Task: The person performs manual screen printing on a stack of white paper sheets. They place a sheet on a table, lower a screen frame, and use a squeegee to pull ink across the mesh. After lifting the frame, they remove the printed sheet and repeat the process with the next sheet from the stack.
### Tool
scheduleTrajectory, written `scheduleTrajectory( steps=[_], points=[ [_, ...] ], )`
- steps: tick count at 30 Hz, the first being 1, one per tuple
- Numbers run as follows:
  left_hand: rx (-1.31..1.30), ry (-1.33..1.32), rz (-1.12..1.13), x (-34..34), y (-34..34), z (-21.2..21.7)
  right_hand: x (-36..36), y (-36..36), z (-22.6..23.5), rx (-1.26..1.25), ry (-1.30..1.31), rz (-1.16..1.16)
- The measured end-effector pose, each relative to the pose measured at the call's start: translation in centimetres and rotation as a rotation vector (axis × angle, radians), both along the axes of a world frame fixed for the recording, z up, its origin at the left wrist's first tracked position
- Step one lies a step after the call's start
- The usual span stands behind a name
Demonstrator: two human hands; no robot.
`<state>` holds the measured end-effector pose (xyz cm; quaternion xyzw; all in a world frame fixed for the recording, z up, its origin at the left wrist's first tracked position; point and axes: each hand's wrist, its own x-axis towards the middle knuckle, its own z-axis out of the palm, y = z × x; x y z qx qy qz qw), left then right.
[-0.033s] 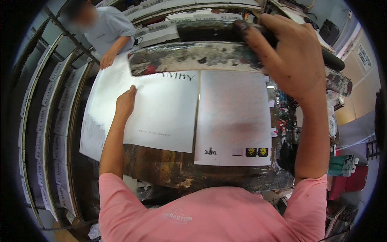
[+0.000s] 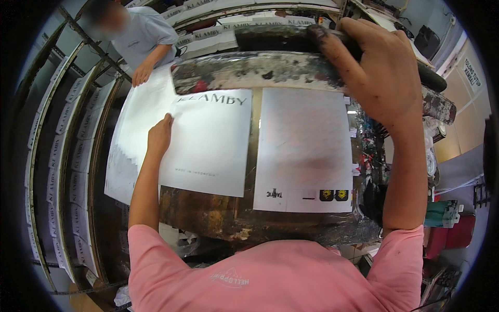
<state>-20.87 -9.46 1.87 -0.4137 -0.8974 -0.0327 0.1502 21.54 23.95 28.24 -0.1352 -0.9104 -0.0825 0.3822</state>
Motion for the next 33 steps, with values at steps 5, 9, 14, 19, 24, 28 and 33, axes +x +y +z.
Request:
scheduleTrajectory(
  steps=[5,9,14,19,24,28,33],
  points=[
    [0.065,-0.110,0.316,-1.8,-9.7,-1.6,0.1,-1.2,0.2,-0.041,0.002,-0.031],
    [0.125,0.369,0.498,1.5,-8.1,-2.7,0.5,-1.7,-0.8,-0.019,-0.015,-0.045],
    [-0.277,-0.169,-0.411,11.9,2.1,-5.4,0.1,-1.3,0.0,0.037,0.013,-0.026],
    [-0.182,-0.358,-0.703,22.3,10.9,-4.1,-1.2,0.2,1.3,0.061,0.002,0.030],
    [-0.067,-0.435,-0.860,32.5,18.0,-5.7,0.0,0.2,1.1,-0.046,-0.088,-0.018],
    [-0.041,-0.441,-0.916,37.6,21.3,-6.2,1.5,0.1,1.9,-0.073,-0.112,-0.003],
    [-0.093,-0.452,-0.928,39.4,22.3,-5.3,2.9,0.1,1.9,-0.086,-0.118,0.006]
  ],
)
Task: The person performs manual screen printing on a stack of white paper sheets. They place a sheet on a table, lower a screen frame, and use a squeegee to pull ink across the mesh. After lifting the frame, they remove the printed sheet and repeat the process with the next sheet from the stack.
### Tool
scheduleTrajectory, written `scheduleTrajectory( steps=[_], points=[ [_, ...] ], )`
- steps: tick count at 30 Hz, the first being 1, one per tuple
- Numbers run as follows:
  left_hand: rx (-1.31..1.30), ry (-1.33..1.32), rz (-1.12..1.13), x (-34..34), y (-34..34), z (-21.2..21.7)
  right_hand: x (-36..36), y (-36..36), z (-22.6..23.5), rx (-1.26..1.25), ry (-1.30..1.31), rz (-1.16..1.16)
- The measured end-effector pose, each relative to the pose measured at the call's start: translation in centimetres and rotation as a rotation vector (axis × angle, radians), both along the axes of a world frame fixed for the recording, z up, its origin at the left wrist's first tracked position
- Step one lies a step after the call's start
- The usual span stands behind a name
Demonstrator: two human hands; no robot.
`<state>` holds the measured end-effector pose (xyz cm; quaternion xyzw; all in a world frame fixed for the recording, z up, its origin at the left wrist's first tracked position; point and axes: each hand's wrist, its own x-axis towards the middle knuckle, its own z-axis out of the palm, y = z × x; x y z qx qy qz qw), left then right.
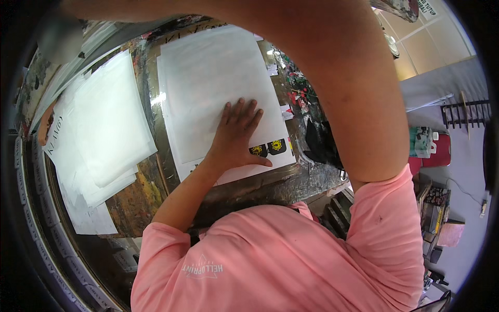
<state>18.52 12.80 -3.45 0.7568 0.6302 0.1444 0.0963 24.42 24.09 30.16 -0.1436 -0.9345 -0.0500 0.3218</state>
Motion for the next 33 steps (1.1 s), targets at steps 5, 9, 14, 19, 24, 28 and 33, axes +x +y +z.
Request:
scheduleTrajectory(
  steps=[5,9,14,19,24,28,33],
  points=[
    [0.036,-0.040,-0.016,0.7,-0.2,-1.3,0.2,-0.6,-0.3,0.015,0.007,-0.004],
    [0.192,-0.060,-0.044,-0.6,-0.8,1.8,-1.0,-1.0,0.8,0.018,0.028,-0.011],
    [0.461,-1.018,0.749,-8.8,-7.5,14.2,-2.5,-1.0,0.9,0.004,0.048,-0.037],
    [0.475,-1.236,0.833,-10.7,-17.9,14.0,2.6,-4.1,-9.1,-0.038,-0.416,0.044],
    [0.265,-0.691,0.932,-8.3,-21.3,2.0,6.2,-6.3,-21.2,-0.440,-0.587,0.127],
    [0.194,-0.117,0.943,-8.5,-22.4,-2.6,7.5,-9.7,-25.8,-0.522,-0.640,0.044],
    [0.171,-0.141,0.922,-8.8,-22.7,-2.7,5.4,-6.4,-29.9,-0.319,-0.414,0.087]
  ],
)
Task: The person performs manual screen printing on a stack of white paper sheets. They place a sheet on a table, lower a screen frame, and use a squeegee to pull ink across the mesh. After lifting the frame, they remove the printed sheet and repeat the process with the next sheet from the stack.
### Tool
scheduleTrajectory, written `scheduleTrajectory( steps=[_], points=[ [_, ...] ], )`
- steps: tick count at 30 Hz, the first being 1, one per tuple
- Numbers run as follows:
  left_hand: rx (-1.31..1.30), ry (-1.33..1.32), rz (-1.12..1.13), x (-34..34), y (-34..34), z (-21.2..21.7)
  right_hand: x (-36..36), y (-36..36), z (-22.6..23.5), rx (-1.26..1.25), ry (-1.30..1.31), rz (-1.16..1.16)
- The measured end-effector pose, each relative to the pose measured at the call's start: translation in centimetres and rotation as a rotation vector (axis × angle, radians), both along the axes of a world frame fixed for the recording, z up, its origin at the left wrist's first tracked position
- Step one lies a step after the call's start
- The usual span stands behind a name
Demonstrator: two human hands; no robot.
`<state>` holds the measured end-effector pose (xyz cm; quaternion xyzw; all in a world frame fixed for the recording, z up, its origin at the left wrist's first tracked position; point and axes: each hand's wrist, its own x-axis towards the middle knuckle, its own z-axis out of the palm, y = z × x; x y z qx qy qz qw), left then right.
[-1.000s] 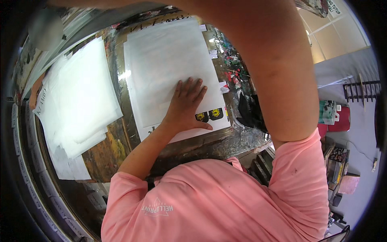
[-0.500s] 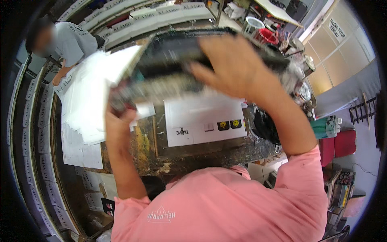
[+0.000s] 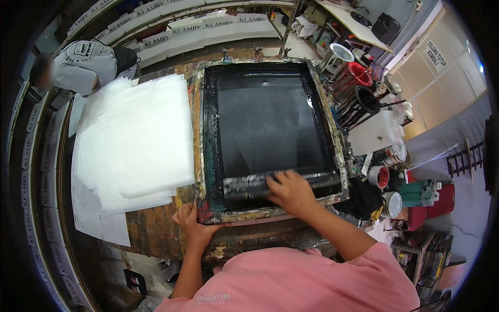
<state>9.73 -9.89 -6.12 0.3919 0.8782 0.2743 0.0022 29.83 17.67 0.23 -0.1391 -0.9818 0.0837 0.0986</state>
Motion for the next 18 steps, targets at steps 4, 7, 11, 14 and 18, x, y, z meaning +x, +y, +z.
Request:
scheduleTrajectory(
  steps=[4,7,11,14,18],
  points=[
    [0.014,-0.030,-0.018,0.0,0.0,0.5,-7.7,8.8,-1.6,0.062,0.053,-0.029],
    [0.021,-0.015,-0.024,-0.2,0.0,0.7,-13.8,15.1,-2.0,0.107,0.107,-0.023],
    [0.048,-0.048,-0.004,-0.2,0.1,0.8,-19.2,21.1,-2.4,0.166,0.139,-0.030],
    [0.066,-0.064,-0.004,-0.1,0.1,0.8,-20.8,23.5,-0.6,0.158,0.037,-0.009],
    [0.094,0.008,-0.011,0.2,-0.2,0.2,-17.5,21.3,4.7,-0.002,-0.116,0.071]
  ],
)
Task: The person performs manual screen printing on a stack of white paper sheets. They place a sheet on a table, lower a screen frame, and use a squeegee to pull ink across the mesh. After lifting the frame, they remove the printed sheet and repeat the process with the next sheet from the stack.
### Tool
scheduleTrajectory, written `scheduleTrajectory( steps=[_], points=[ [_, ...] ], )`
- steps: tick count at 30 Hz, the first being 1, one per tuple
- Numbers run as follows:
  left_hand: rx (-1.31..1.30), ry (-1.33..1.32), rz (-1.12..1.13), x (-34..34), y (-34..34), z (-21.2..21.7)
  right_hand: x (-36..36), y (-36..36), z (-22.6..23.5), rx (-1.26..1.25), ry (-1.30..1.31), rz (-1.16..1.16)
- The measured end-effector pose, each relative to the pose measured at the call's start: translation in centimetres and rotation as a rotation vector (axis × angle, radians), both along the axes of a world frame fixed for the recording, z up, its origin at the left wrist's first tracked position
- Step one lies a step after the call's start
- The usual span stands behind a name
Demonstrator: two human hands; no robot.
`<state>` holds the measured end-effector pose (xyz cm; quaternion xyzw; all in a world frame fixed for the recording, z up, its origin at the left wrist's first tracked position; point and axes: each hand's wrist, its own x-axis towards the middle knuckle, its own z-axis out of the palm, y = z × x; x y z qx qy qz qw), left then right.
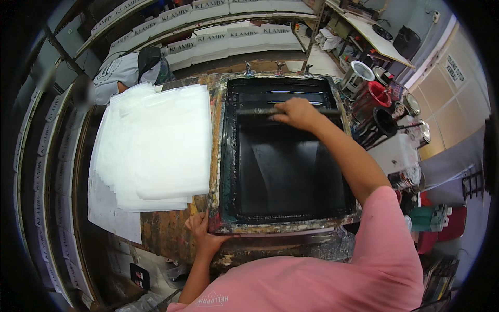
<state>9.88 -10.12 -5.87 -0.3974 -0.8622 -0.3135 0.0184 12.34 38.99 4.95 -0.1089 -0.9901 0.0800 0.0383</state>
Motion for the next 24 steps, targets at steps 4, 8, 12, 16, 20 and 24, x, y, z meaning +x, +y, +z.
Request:
scheduleTrajectory(
  steps=[4,8,12,16,20,24],
  points=[
    [0.254,0.006,-0.012,0.3,-0.1,-1.4,10.7,-11.1,2.9,-0.167,-0.067,0.028],
    [0.469,-0.523,0.002,0.9,1.0,-0.6,18.0,-20.8,4.2,-0.160,-0.037,-0.080],
    [0.787,-0.607,-0.117,1.4,3.4,5.2,19.5,-24.4,7.5,0.165,0.178,-0.124],
    [1.013,-0.586,-0.074,0.2,7.0,12.5,17.0,-23.2,13.6,0.358,0.428,-0.194],
    [1.150,-0.119,-0.172,-5.6,11.8,13.3,12.8,-18.2,19.7,0.465,0.587,-0.133],
    [0.743,-0.133,-0.060,-13.8,19.3,7.5,10.6,-15.9,23.3,0.485,0.672,-0.013]
  ],
)
